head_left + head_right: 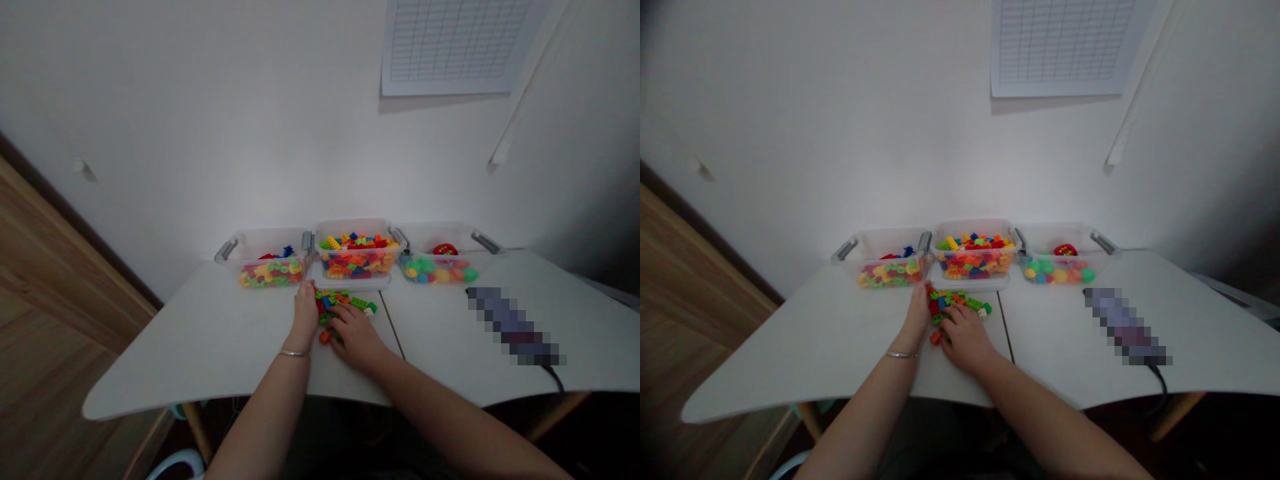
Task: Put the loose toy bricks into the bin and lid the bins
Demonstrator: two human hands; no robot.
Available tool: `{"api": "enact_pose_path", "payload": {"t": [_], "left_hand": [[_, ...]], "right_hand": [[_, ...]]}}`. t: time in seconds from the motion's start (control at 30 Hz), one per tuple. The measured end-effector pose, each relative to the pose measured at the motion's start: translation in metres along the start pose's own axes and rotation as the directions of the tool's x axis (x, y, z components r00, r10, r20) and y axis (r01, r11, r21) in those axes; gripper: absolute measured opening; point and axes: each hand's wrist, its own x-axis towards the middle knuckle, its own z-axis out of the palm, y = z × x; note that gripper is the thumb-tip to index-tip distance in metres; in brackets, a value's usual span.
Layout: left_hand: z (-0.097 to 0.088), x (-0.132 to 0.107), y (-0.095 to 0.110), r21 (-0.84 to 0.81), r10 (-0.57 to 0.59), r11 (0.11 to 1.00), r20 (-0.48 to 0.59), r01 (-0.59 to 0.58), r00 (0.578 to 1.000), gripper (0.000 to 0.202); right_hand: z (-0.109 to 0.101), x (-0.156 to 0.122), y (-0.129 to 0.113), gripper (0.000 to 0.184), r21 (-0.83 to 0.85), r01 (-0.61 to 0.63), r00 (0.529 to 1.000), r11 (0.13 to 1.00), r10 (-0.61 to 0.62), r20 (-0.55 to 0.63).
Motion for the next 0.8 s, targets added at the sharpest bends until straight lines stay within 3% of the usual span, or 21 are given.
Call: {"api": "enact_pose_path", "payload": {"t": [0.17,0.37,0.57,0.67,0.8], "left_hand": [[-0.011,-0.009,0.014,0.022,0.049,0.998,0.057,-0.05,0.997,0.042],[-0.015,-0.012,0.025,-0.085,0.026,0.996,0.074,-0.02,0.997,0.049],[-0.015,-0.009,0.026,-0.004,0.083,0.997,0.149,-0.083,0.985,0.022],[-0.014,-0.009,0.028,0.055,0.07,0.995,0.159,-0.079,0.985,0.018],[-0.013,-0.01,0.028,0.088,0.115,0.987,0.187,-0.133,0.976,0.019]], "right_hand": [[-0.003,-0.002,0.012,0.016,-0.006,-0.069,0.996,0.998,0.068,-0.057],[-0.011,0.0,0.024,0.025,0.073,-0.136,0.986,0.988,0.143,-0.09],[-0.029,-0.012,0.048,0.029,0.058,-0.34,0.916,0.939,0.344,-0.204],[-0.03,-0.023,0.067,0.032,0.02,-0.418,0.893,0.908,0.415,-0.172],[-0.025,-0.032,0.081,0.032,0.025,-0.419,0.904,0.908,0.42,-0.079]]}}
